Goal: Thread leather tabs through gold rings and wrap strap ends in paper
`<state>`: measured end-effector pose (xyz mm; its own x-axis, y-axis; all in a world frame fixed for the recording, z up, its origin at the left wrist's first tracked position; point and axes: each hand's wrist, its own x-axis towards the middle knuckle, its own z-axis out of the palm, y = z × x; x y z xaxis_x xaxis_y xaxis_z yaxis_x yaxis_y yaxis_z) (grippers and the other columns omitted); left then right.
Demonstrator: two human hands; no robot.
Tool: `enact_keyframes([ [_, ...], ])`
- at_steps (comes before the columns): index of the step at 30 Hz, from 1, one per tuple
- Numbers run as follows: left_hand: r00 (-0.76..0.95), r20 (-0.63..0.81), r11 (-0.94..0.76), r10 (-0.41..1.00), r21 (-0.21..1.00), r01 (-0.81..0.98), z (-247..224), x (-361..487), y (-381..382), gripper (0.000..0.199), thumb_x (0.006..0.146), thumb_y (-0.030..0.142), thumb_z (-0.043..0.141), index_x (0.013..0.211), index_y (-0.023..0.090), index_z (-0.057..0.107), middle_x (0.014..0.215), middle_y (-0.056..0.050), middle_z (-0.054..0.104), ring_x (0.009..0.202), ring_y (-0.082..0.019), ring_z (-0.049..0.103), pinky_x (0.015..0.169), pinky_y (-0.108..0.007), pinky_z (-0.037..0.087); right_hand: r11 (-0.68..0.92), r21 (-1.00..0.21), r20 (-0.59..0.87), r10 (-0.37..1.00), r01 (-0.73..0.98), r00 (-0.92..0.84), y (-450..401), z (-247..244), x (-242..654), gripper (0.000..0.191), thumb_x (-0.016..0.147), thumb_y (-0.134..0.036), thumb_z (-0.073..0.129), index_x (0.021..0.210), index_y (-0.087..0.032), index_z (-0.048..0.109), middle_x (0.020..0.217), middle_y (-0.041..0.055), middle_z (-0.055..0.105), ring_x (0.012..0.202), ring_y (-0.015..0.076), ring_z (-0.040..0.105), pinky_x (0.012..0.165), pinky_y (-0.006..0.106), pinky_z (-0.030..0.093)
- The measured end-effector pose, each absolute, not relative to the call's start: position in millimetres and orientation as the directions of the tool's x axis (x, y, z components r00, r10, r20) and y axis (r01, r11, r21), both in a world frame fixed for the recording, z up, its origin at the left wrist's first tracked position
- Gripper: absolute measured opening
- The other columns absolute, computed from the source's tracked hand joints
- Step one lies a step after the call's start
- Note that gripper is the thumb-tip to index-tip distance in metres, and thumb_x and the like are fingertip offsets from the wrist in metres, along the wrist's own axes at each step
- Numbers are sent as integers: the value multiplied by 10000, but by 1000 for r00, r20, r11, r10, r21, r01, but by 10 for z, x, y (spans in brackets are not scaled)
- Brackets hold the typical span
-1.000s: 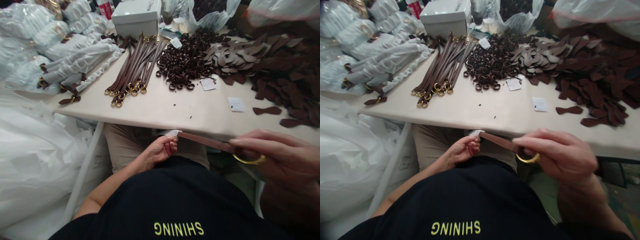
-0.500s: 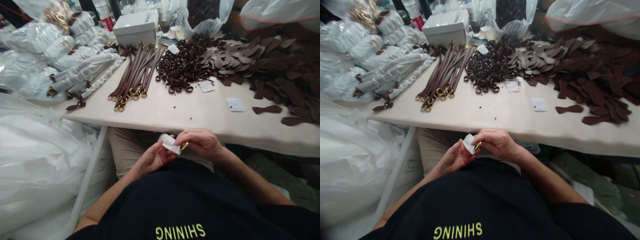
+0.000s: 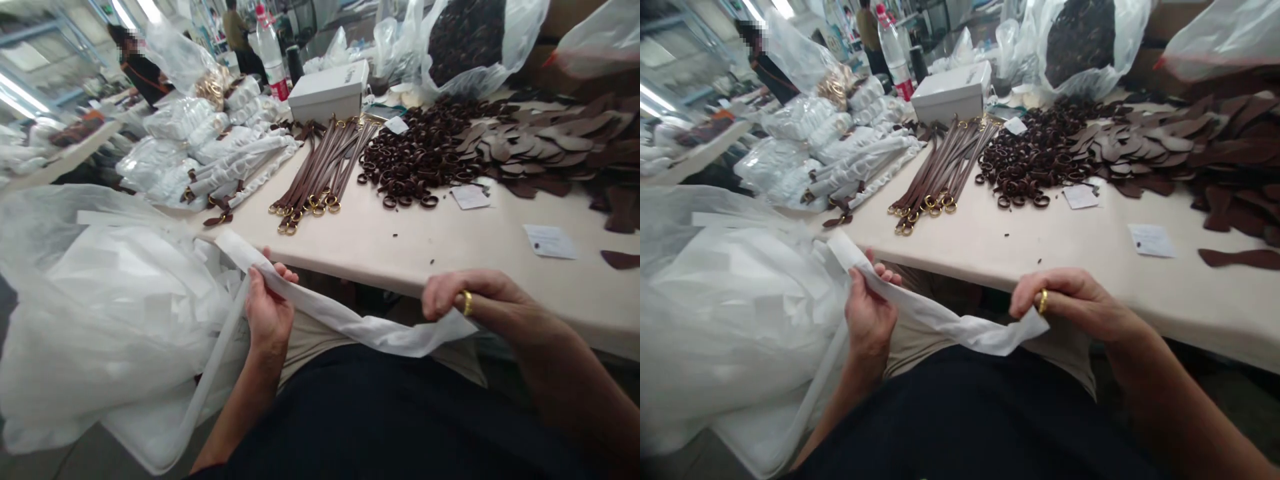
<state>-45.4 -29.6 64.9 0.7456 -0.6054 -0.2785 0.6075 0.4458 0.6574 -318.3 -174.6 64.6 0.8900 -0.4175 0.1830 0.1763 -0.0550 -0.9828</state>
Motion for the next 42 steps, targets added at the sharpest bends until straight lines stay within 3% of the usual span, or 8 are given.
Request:
enact_keyframes([
  [5, 624, -111, 388, -773, 695, 605, 773, -511, -390, 335, 921, 401, 650, 1177, 187, 681, 623, 43, 560, 516, -72, 514, 592, -198, 506, -6, -990, 137, -195, 139, 971, -1579, 510, -2363, 351, 978, -456, 577, 889, -155, 737, 1465, 102, 500, 1163, 223, 604, 941, 316, 506],
  [9, 605, -99, 316, -790, 780, 540, 745, -560, -387, 370, 856, 430, 725, 1137, 191, 692, 595, 43, 568, 519, -86, 511, 590, -211, 500, 1, -975, 223, -20, 223, 975, -1270, 317, -1951, 427, 982, -502, 546, 917, -124, 733, 1259, 125, 615, 1051, 200, 633, 935, 321, 502],
  [15, 556, -210, 35, -804, 917, 398, 525, -513, -312, 539, 810, 521, 739, 1198, 153, 676, 763, -39, 717, 615, -131, 630, 596, -224, 509, -146, -971, 223, -289, 187, 931, -1012, 59, -1839, 434, 987, -506, 520, 859, -146, 728, 842, 49, 647, 761, 146, 613, 724, 254, 495],
  [19, 434, -223, -125, -873, 962, 244, 404, -513, -287, 466, 821, 503, 732, 1113, 140, 739, 964, -105, 758, 859, -206, 692, 846, -305, 528, -209, -970, 206, -443, 123, 872, -1129, 31, -1857, 395, 978, -471, 536, 827, -153, 716, 801, 32, 658, 760, 154, 599, 746, 263, 480],
  [26, 436, -126, -184, -891, 979, -92, 416, -423, -150, 269, 848, 396, 707, 995, 184, 785, 949, -88, 742, 935, -232, 649, 897, -306, 466, 404, -902, -80, -507, 155, 858, -1442, 124, -2074, 322, 847, -472, 737, 909, -156, 744, 1210, 103, 673, 1129, 215, 607, 1002, 345, 455],
  [30, 270, -134, -188, -953, 964, -187, 237, -559, -41, 203, 865, 363, 662, 861, 194, 775, 865, -66, 694, 877, -237, 616, 838, -297, 459, 628, -743, -158, -502, 232, 851, -1580, 241, -1983, 367, 743, -479, 834, 889, -154, 747, 1049, 89, 726, 938, 178, 659, 906, 314, 492],
  [35, 279, -304, -330, -911, 943, -50, -51, -770, 42, 225, 786, 391, 709, 715, 178, 720, 642, -19, 578, 649, -182, 503, 588, -267, 405, 476, -847, -109, -591, 236, 799, -1555, 301, -1845, 423, 771, -510, 797, 961, -132, 774, 1075, 104, 736, 910, 163, 647, 847, 270, 481],
  [42, 394, -362, -336, -845, 932, 136, 37, -726, -82, 312, 754, 461, 750, 790, 151, 728, 647, -3, 592, 582, -125, 450, 557, -244, 393, 258, -953, -20, -573, 157, 819, -1306, 305, -1912, 393, 848, -519, 703, 914, -136, 763, 999, 86, 737, 881, 188, 662, 766, 284, 507],
])
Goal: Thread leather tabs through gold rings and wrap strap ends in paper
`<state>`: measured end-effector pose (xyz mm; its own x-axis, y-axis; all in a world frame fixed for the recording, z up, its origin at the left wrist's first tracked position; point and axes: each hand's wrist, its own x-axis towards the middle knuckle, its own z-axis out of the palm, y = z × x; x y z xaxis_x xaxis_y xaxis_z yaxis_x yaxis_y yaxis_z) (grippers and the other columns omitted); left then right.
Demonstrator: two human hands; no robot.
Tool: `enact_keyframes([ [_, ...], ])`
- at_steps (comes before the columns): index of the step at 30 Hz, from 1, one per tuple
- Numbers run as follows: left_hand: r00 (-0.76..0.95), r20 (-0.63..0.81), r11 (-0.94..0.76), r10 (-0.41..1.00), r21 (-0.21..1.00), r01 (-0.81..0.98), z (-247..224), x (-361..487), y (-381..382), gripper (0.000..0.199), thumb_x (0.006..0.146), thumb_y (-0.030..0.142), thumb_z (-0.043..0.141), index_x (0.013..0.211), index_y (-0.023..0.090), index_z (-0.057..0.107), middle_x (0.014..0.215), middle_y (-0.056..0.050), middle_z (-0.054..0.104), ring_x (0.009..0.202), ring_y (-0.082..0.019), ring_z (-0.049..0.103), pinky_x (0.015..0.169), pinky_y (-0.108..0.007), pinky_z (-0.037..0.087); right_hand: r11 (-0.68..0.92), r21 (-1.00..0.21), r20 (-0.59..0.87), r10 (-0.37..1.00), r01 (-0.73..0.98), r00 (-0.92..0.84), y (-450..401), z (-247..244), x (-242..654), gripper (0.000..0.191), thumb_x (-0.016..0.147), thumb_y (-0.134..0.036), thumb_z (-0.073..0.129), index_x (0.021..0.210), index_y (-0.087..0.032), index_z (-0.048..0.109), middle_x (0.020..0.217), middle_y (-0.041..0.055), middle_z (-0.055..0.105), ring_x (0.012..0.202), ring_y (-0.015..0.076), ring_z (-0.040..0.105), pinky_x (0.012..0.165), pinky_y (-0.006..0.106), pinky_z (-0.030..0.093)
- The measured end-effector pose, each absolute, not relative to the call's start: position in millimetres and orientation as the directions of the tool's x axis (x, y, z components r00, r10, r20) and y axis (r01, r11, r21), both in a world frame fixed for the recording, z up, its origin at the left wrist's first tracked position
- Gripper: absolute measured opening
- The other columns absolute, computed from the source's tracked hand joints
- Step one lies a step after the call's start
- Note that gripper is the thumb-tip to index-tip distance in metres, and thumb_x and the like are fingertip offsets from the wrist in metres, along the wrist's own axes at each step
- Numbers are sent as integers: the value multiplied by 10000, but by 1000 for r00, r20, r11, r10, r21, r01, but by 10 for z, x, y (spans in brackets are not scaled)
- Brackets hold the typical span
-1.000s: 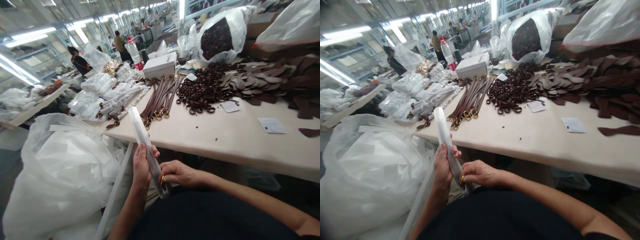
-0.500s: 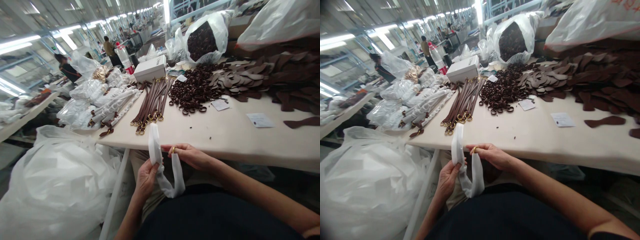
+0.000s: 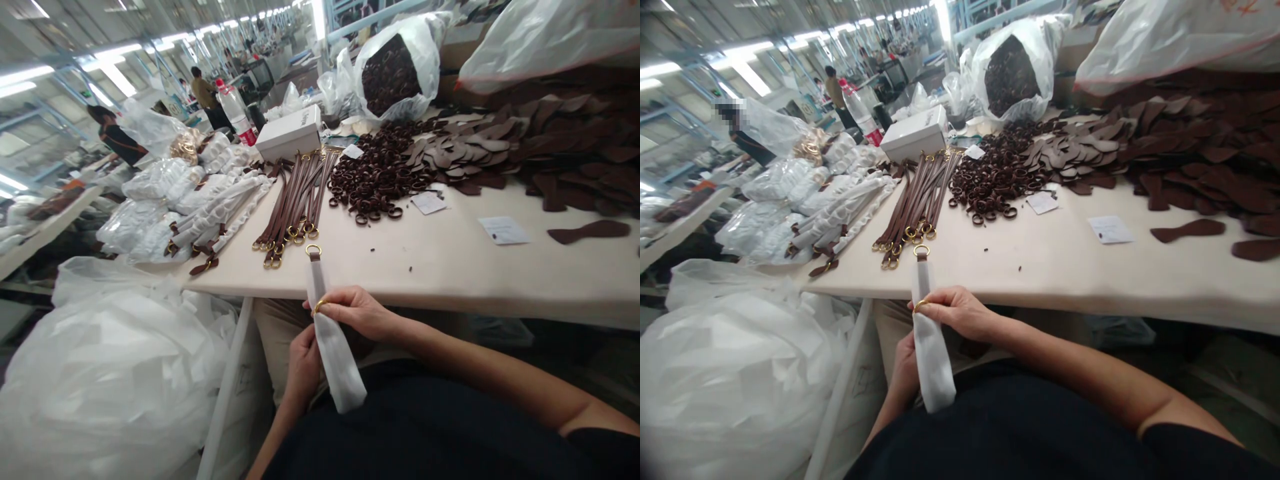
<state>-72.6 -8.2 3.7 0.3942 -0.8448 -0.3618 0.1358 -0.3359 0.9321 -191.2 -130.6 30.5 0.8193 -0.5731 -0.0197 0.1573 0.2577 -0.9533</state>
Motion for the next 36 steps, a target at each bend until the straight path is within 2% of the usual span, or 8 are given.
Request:
enact_keyframes([
  [5, 400, -359, -234, -843, 915, 329, 92, -660, -323, 415, 653, 456, 831, 913, 150, 728, 654, -2, 634, 557, -124, 499, 559, -242, 416, -212, -964, 251, -533, 159, 808, -1381, 262, -1854, 324, 952, -426, 598, 890, -151, 757, 928, 72, 713, 886, 184, 657, 847, 314, 511],
  [9, 306, -299, -158, -904, 898, 410, 141, -512, -448, 418, 662, 368, 828, 1005, 157, 717, 860, -56, 724, 748, -188, 641, 694, -269, 495, -534, -827, 450, -444, 174, 775, -1543, 218, -1852, 311, 994, -388, 547, 889, -171, 744, 852, 56, 698, 841, 178, 637, 1022, 413, 431],
  [12, 196, -278, -123, -940, 815, 566, 240, -329, -504, 572, 686, 475, 796, 1128, 128, 686, 1107, -138, 714, 981, -242, 667, 829, -305, 521, -665, -714, 543, -325, 221, 774, -1610, 209, -1893, 262, 1003, -340, 543, 915, -188, 738, 874, 52, 711, 881, 184, 653, 1067, 439, 383],
  [18, 69, -150, -89, -986, 837, 540, 583, -147, -685, 852, 647, 665, 789, 1286, 125, 627, 1353, -218, 602, 1244, -357, 570, 999, -423, 483, -758, -558, 629, -121, 337, 768, -1396, 80, -1924, 229, 998, -281, 544, 872, -209, 722, 901, 24, 725, 942, 168, 655, 1139, 431, 317],
  [23, 269, -207, -9, -941, 807, 590, 638, -235, -788, 259, 752, 395, 809, 851, 167, 736, 832, -71, 744, 752, -170, 695, 717, -277, 561, -784, -585, 484, -135, 205, 865, -1230, -186, -2018, 201, 983, -259, 546, 897, -224, 724, 884, 11, 701, 894, 155, 649, 1141, 438, 315],
  [27, 441, -39, 100, -897, 953, 287, 538, -375, -664, 310, 815, 438, 755, 1008, 196, 745, 751, -28, 717, 481, -73, 523, 426, -166, 374, -803, -582, 525, -249, 130, 814, -1251, -194, -2156, 204, 982, -279, 561, 894, -217, 734, 1112, 60, 688, 984, 190, 637, 987, 397, 450],
  [31, 424, -5, -35, -906, 997, -64, 398, -572, -460, 382, 850, 432, 720, 1160, 209, 727, 926, -54, 744, 697, -135, 622, 641, -218, 507, -783, -623, 574, -452, 6, 683, -1295, -52, -2242, 209, 986, -283, 563, 921, -194, 740, 1120, 94, 670, 963, 198, 621, 865, 344, 492],
  [36, 259, -81, -113, -963, 987, -111, 224, -778, -399, 442, 855, 408, 707, 1251, 211, 686, 1264, -86, 691, 1185, -249, 612, 1031, -320, 454, -566, -824, 456, -644, 19, 614, -1318, 17, -2212, 237, 979, -257, 557, 874, -149, 741, 784, 56, 611, 733, 149, 579, 667, 253, 480],
])
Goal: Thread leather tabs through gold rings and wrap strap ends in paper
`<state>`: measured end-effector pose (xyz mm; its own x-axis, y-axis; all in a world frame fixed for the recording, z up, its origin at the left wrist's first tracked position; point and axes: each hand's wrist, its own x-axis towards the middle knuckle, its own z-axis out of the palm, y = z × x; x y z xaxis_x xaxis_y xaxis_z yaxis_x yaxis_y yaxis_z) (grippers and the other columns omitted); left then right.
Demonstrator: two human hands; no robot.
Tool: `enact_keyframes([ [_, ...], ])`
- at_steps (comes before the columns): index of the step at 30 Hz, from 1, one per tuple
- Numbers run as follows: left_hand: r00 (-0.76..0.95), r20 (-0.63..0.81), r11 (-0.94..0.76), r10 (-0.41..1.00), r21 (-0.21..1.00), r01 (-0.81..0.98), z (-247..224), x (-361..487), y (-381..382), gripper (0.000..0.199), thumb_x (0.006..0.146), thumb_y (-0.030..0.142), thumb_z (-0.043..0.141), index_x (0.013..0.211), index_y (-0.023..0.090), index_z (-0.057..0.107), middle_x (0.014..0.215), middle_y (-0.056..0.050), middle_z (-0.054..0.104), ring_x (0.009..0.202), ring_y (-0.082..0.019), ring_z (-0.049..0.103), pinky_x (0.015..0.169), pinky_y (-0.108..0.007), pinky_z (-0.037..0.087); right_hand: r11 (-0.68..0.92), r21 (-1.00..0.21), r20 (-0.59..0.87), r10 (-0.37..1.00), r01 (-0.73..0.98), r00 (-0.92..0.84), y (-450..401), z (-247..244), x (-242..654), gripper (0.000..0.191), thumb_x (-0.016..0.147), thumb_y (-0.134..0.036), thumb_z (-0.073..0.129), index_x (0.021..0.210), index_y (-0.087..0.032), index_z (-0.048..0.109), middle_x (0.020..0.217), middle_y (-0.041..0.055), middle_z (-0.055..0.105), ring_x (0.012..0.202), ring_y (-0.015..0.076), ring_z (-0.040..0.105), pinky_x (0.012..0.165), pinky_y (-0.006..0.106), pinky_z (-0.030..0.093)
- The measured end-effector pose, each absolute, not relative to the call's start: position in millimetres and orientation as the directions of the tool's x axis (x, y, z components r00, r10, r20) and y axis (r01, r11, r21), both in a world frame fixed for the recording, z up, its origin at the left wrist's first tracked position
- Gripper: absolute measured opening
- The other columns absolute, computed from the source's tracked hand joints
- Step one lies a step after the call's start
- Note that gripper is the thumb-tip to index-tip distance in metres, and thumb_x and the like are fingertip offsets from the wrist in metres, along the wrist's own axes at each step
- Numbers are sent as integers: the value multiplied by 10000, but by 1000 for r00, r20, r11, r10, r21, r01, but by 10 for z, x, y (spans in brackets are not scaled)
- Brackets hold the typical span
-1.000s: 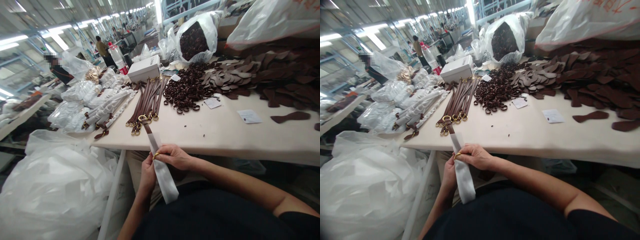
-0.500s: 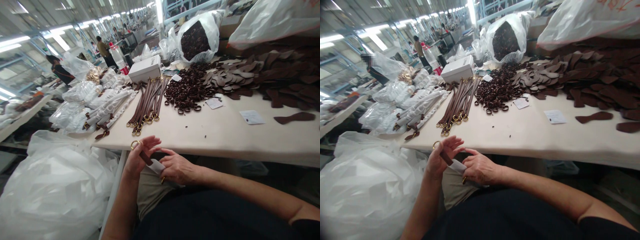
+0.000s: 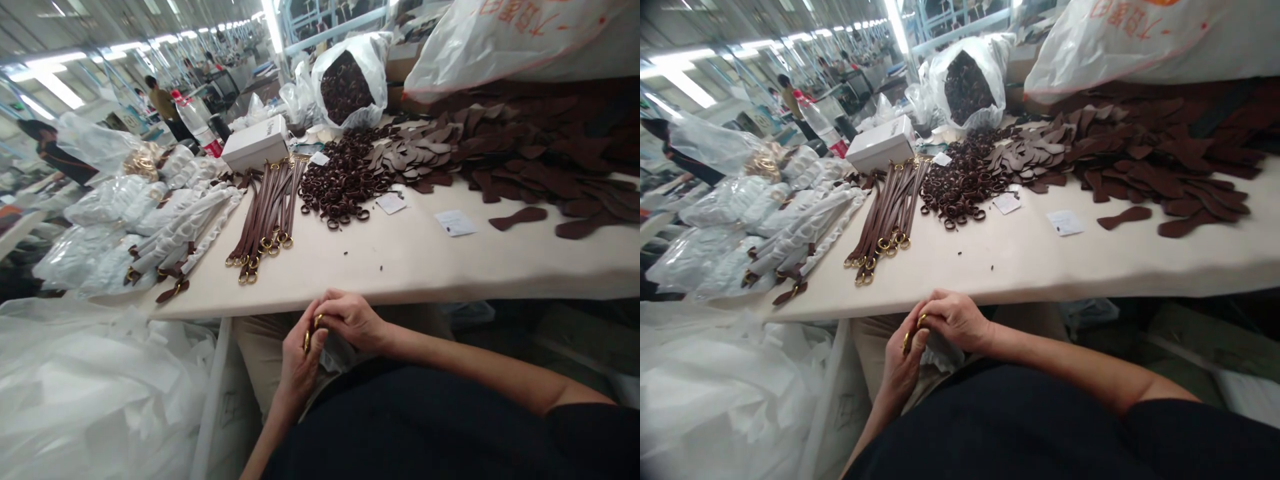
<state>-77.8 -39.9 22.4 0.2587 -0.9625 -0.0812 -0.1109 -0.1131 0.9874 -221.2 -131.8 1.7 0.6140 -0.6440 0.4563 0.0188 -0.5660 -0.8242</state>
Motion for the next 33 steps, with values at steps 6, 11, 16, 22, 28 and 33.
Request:
enact_keyframes([
  [6, 216, -96, -140, -972, 970, -200, 63, -896, -414, 336, 850, 461, 661, 956, 149, 730, 865, -37, 704, 783, -176, 621, 721, -256, 490, -202, -974, 226, -792, 105, 568, -1351, 83, -2187, 118, 872, -228, 639, 833, -143, 710, 779, 30, 638, 710, 122, 588, 664, 233, 477],
  [11, 244, -180, -206, -953, 974, -89, 66, -961, -349, 351, 845, 486, 670, 768, 144, 673, 609, 35, 520, 558, -98, 431, 539, -213, 373, 99, -988, -6, -787, 117, 617, -1371, 177, -2240, 327, 852, -357, 662, 1103, -149, 628, 872, 39, 657, 651, 110, 581, 564, 215, 468],
  [16, 420, -139, -126, -897, 990, 60, 129, -872, -389, 348, 838, 477, 696, 923, 141, 729, 744, -27, 660, 679, -147, 592, 629, -236, 474, 19, -998, -60, -681, -65, 730, -1234, 125, -2274, 423, 876, -469, 634, 1131, -132, 607, 995, 82, 661, 821, 165, 609, 692, 264, 483],
  [22, 522, -158, -127, -838, 987, 96, 31, -767, -426, 459, 815, 553, 702, 1022, 146, 752, 865, -70, 735, 746, -171, 657, 651, -242, 504, 257, -963, -209, -533, -79, 820, -1074, -50, -2193, 420, 881, -561, 581, 798, -150, 549, 658, 4, 571, 569, 104, 499, 540, 209, 379],
  [28, 559, -291, 0, -776, 887, 463, 87, -687, -495, 515, 728, 578, 782, 1101, 226, 739, 1025, -79, 758, 892, -211, 715, 793, -322, 570, 288, -952, -242, -499, -104, 832, -1030, -32, -2185, 264, 928, -387, 526, 815, -150, 550, 649, -12, 568, 548, 93, 499, 528, 185, 389],
  [33, 480, -464, -67, -744, 768, 638, 37, -655, -541, 546, 602, 541, 883, 1039, 236, 762, 843, -22, 726, 766, -164, 696, 750, -288, 598, 13, -947, -286, -484, -320, 827, -1048, -96, -2187, 171, 939, -286, 548, 818, -167, 567, 677, -38, 583, 625, 96, 549, 568, 168, 377],
])
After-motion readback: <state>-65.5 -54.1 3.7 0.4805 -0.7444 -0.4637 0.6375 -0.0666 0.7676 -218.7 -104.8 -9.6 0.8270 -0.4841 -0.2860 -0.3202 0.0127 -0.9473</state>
